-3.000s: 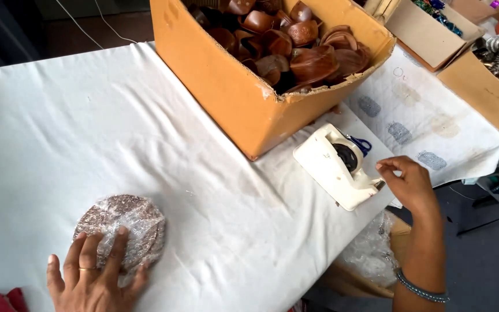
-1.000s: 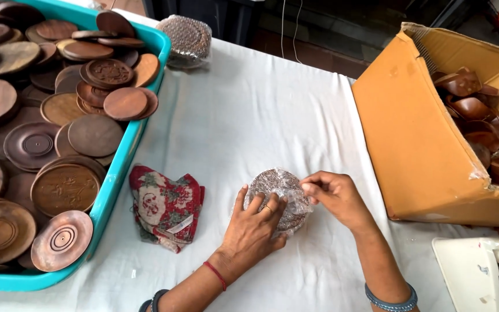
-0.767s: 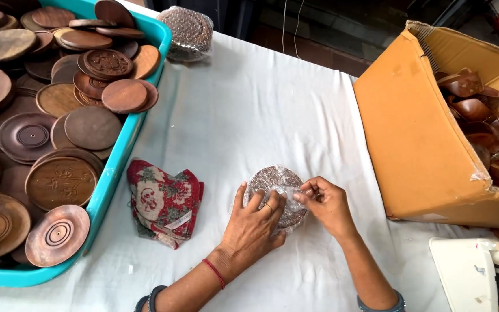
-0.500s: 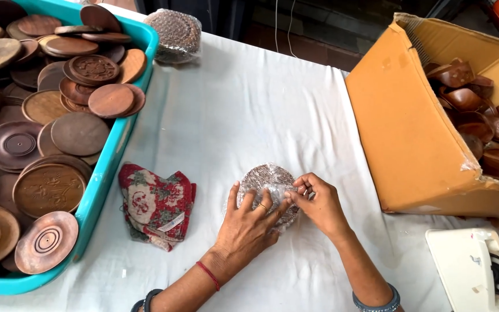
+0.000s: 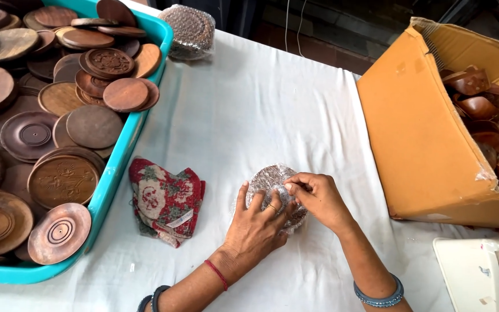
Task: Wrap wooden coasters and bowls in bubble wrap and pack them into boxes.
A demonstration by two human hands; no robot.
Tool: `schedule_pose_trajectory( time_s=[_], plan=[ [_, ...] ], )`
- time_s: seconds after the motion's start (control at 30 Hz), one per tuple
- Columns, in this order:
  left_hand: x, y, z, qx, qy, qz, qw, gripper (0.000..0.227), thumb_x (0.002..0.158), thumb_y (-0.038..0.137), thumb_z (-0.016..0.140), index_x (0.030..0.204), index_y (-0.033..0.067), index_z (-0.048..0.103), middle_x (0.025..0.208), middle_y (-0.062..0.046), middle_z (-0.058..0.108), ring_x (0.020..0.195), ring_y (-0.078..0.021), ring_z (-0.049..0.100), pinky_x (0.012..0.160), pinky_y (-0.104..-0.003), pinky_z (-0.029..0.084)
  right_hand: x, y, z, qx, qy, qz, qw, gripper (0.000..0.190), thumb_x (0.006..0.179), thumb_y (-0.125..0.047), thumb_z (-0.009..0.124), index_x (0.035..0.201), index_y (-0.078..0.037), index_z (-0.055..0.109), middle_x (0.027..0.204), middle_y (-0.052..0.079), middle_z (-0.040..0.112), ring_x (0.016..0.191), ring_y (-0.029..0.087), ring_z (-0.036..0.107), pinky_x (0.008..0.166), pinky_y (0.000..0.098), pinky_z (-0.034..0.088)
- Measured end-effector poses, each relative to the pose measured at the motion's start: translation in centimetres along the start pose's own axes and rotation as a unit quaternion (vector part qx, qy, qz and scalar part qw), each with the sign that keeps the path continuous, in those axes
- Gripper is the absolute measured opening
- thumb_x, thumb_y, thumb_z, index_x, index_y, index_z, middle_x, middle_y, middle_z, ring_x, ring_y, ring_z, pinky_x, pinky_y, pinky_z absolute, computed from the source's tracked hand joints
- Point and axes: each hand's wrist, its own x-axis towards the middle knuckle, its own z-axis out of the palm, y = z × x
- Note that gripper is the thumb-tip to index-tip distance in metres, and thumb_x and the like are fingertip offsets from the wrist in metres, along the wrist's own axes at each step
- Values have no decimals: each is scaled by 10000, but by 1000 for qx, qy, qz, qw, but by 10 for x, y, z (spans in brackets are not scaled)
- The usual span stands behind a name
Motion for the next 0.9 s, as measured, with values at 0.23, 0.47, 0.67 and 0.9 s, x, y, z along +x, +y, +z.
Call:
schedule_pose_trajectory(
  time_s=[0.23, 0.47, 0.67, 0.9],
  plan=[
    [0, 0, 4, -6, -7, 5, 1000, 704, 813, 500, 749, 1445, 263, 547, 1357, -121, 523, 1266, -328, 476, 1148, -694, 259, 3, -17, 3, -80, 0, 34, 996, 184, 926, -164, 699, 1036, -40, 779, 745, 49, 755, 606, 86, 665, 537, 251, 577],
    [1, 0, 3, -3, -16, 5, 1000, 729, 819, 507, 747, 1463, 251, 520, 1362, -131, 505, 1266, -333, 467, 1139, -705, 257, 8, -32, 5, -133, -23, 48, 990, 159, 927, -154, 685, 971, -18, 755, 745, 62, 755, 605, 112, 680, 532, 302, 589],
    [1, 0, 1, -5, -15, 6, 1000, 748, 817, 505, 743, 1483, 263, 507, 1341, -110, 510, 1261, -328, 470, 1133, -704, 265, 16, -52, 2, -236, -61, 98, 965, 369, 907, -165, 698, 1259, -61, 662, 695, 86, 735, 610, 191, 698, 604, 362, 576],
    [1, 0, 7, 0, -11, 6, 1000, 722, 823, 515, 733, 1468, 283, 505, 1352, -120, 499, 1269, -326, 471, 1134, -703, 261, 24, -45, -2, -162, -74, 100, 979, 552, 894, -195, 701, 1394, -20, 547, 681, 92, 719, 543, 141, 707, 522, 313, 567]
  ],
)
